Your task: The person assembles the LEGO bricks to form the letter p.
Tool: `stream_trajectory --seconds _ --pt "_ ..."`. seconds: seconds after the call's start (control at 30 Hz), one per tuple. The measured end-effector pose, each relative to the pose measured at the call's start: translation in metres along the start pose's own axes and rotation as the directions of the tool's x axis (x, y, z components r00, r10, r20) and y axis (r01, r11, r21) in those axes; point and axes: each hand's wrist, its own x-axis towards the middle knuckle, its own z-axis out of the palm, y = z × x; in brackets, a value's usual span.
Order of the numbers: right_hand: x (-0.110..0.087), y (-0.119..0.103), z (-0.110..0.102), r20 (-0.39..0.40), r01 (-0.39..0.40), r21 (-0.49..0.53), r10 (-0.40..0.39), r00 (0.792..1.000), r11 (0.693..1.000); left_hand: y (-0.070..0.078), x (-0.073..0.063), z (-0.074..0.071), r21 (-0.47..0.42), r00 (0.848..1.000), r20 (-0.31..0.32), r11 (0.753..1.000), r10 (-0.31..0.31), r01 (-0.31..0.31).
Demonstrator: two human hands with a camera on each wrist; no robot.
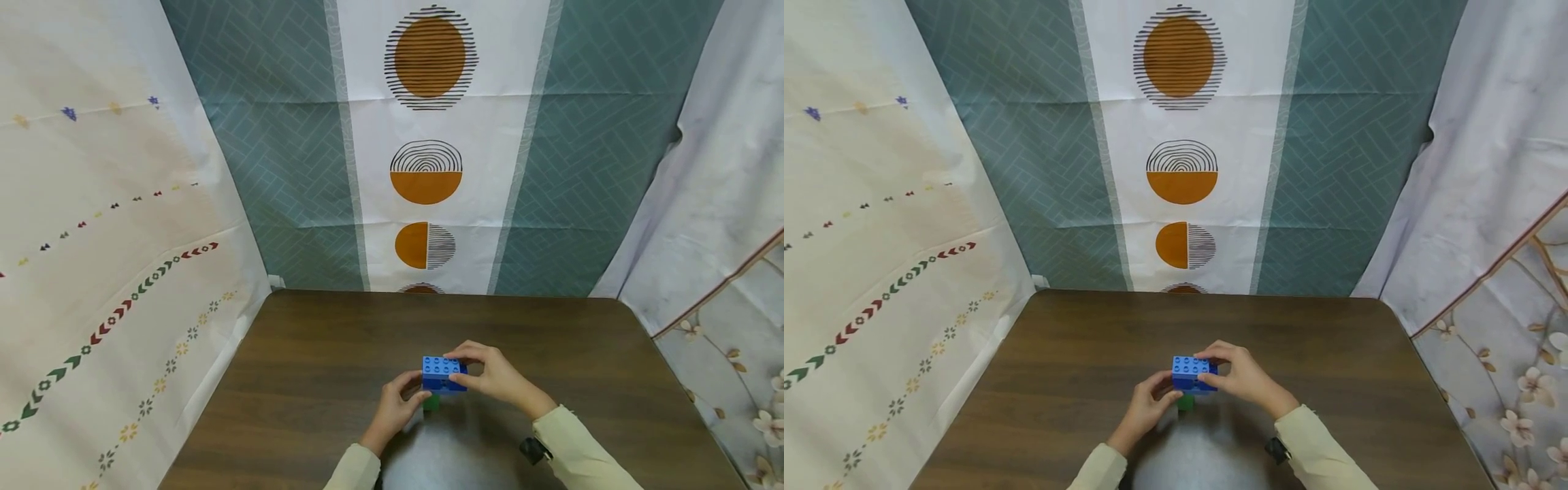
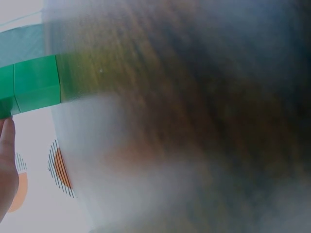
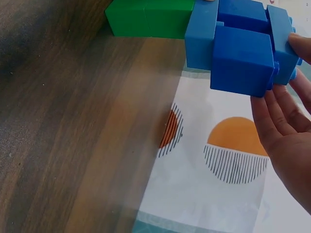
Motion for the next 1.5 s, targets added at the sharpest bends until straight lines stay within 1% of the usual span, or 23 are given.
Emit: stream_trajectory --seconds 0.23,0.27,0.37,0.47,0.5,0.6,0.73,0.87,1.0,1.1,1.17,1.27,1.4,1.5 --pt "0.002 -0.002 0.001 0.01 -0.014 -0.007 0.014 1.0 1.0 0.001 0.0 0.0 0.008 1.0 0.003 1.0 -0.001 0.001" --pt "0.002 -0.002 0.002 0.006 -0.017 -0.005 0.017 1.0 1.0 0.004 -0.001 0.0 0.012 1.0 0.002 1.0 -0.005 0.005" --pt "0.001 -0.003 0.004 -0.004 -0.008 -0.033 0.008 1.0 0.999 0.021 -0.002 -0.002 0.027 1.0 0.001 1.0 -0.002 0.002" --pt "0.0 -0.005 0.005 -0.021 -0.002 -0.079 0.001 1.0 0.997 0.02 -0.001 -0.002 0.023 1.0 0.006 1.0 0.006 -0.006" --pt "0.0 -0.006 0.005 -0.028 0.0 -0.094 -0.002 1.0 0.996 0.017 -0.001 -0.002 0.018 1.0 0.008 1.0 0.013 -0.013" --pt "-0.001 -0.008 0.007 -0.046 0.005 -0.1 -0.009 0.999 0.995 0.001 0.001 0.0 0.006 0.999 0.005 0.999 0.038 -0.038" --pt "0.0 -0.008 0.008 -0.043 -0.001 -0.088 -0.003 0.999 0.996 0.001 0.001 -0.001 0.028 0.998 0.004 0.998 0.055 -0.055" --pt "0.001 -0.008 0.006 -0.026 -0.015 -0.097 0.013 1.0 0.995 0.002 0.001 0.0 0.041 0.999 0.004 0.998 0.048 -0.048" --pt "0.001 -0.009 0.004 -0.01 -0.012 -0.107 0.011 1.0 0.994 0.004 0.001 0.0 0.042 0.999 0.002 0.998 0.04 -0.04" --pt "0.001 -0.009 0.004 -0.002 -0.008 -0.105 0.008 1.0 0.994 0.004 0.0 0.0 0.036 0.999 -0.006 0.998 0.044 -0.044" --pt "0.001 -0.009 0.005 -0.009 -0.006 -0.112 0.005 1.0 0.994 0.004 0.001 0.001 0.023 0.999 -0.013 0.998 0.052 -0.052" --pt "0.004 -0.009 0.008 -0.017 -0.004 -0.114 0.002 1.0 0.994 0.003 0.001 0.001 0.029 0.998 -0.014 0.998 0.064 -0.063" --pt "0.006 -0.008 0.014 -0.024 -0.023 -0.078 0.021 1.0 0.997 0.002 0.001 0.001 0.038 0.999 0.009 0.998 0.051 -0.051" --pt "0.008 -0.007 0.017 -0.045 -0.029 -0.063 0.027 0.999 0.998 0.001 0.002 -0.001 0.028 0.999 0.012 0.998 0.049 -0.049"
